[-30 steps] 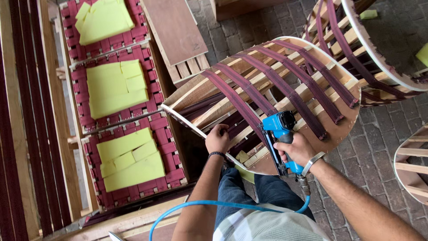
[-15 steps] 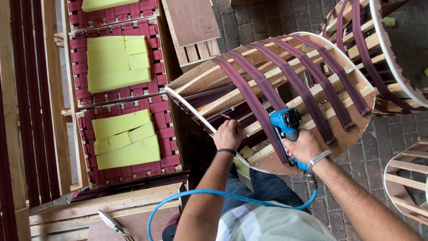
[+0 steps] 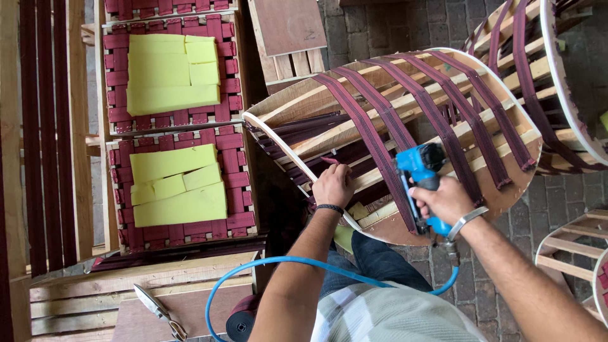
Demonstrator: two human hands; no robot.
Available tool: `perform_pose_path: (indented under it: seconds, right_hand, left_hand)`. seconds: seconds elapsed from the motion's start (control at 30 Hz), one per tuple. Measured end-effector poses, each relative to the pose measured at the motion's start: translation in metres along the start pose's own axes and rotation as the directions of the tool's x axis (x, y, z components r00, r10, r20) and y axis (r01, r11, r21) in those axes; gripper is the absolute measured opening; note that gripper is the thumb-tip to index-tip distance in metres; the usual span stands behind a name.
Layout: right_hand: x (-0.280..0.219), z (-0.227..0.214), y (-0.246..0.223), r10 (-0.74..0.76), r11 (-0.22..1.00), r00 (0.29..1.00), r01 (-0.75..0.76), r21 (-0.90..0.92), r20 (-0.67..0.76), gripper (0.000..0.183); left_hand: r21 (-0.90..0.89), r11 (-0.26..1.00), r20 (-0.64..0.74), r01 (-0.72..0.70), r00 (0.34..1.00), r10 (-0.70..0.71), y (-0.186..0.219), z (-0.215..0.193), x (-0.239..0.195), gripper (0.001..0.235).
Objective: The person attaches maroon fabric straps to a wooden chair frame using a pneumatic staple gun. They repeatedly position straps across the frame, staple them in place, and trim excess material with scissors. The person also reloads the staple gun from a nearby container during the process.
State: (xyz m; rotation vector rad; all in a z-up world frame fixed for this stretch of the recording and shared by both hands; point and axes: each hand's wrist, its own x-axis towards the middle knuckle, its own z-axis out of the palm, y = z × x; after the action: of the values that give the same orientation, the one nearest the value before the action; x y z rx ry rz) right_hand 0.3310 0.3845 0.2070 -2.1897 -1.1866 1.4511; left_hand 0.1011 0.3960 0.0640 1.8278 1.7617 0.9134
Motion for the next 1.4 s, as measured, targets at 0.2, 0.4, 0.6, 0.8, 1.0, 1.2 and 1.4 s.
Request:
perform_pose_path:
  seconds: [0.2,0.4,0.6,0.8,1.0,1.2,1.4]
  right_hand:
    - [0.033,-0.008,-0.038,-0.103,0.995,0.994,0.103,0.016,0.02,0.012]
    - [0.087,0.006,-0.084,-0.124,0.99,0.992,0.126,-0.066,0.029,0.016]
    - [0.103,0.016,-0.099,-0.078,0.99,0.996,0.083,-0.112,0.046,0.01]
    - [0.098,0.027,-0.106,-0.06,0.99,0.99,0.076,-0.121,0.13,0.011]
    - [0.108,0.024,-0.118,-0.053,0.999,0.99,0.051,0.02,0.127,0.015]
    - [0.167,0.025,-0.166,-0.112,0.993,0.986,0.115,-0.017,0.125,0.014]
    - [0.231,0.043,-0.204,-0.017,0.994,0.991,0.031,-0.108,0.131,0.014]
  left_hand:
    - [-0.029,0.999,-0.074,-0.015,0.997,0.013,0.0,0.003,0.0,0.009]
    - [-0.043,0.999,-0.061,0.004,0.998,-0.007,0.0,0.005,-0.002,0.011]
    - [-0.068,0.998,-0.054,0.015,0.998,-0.018,0.001,0.003,-0.002,0.013]
    - [-0.064,0.996,0.003,0.056,0.998,-0.056,0.006,-0.005,-0.001,0.013]
    - [-0.22,0.974,-0.133,0.046,0.988,-0.077,-0.014,-0.017,0.057,0.016]
    - [-0.177,0.916,-0.068,0.361,0.924,-0.377,-0.041,-0.016,0.117,0.01]
    - [0.091,0.917,-0.056,0.388,0.921,-0.384,-0.032,-0.006,0.121,0.015]
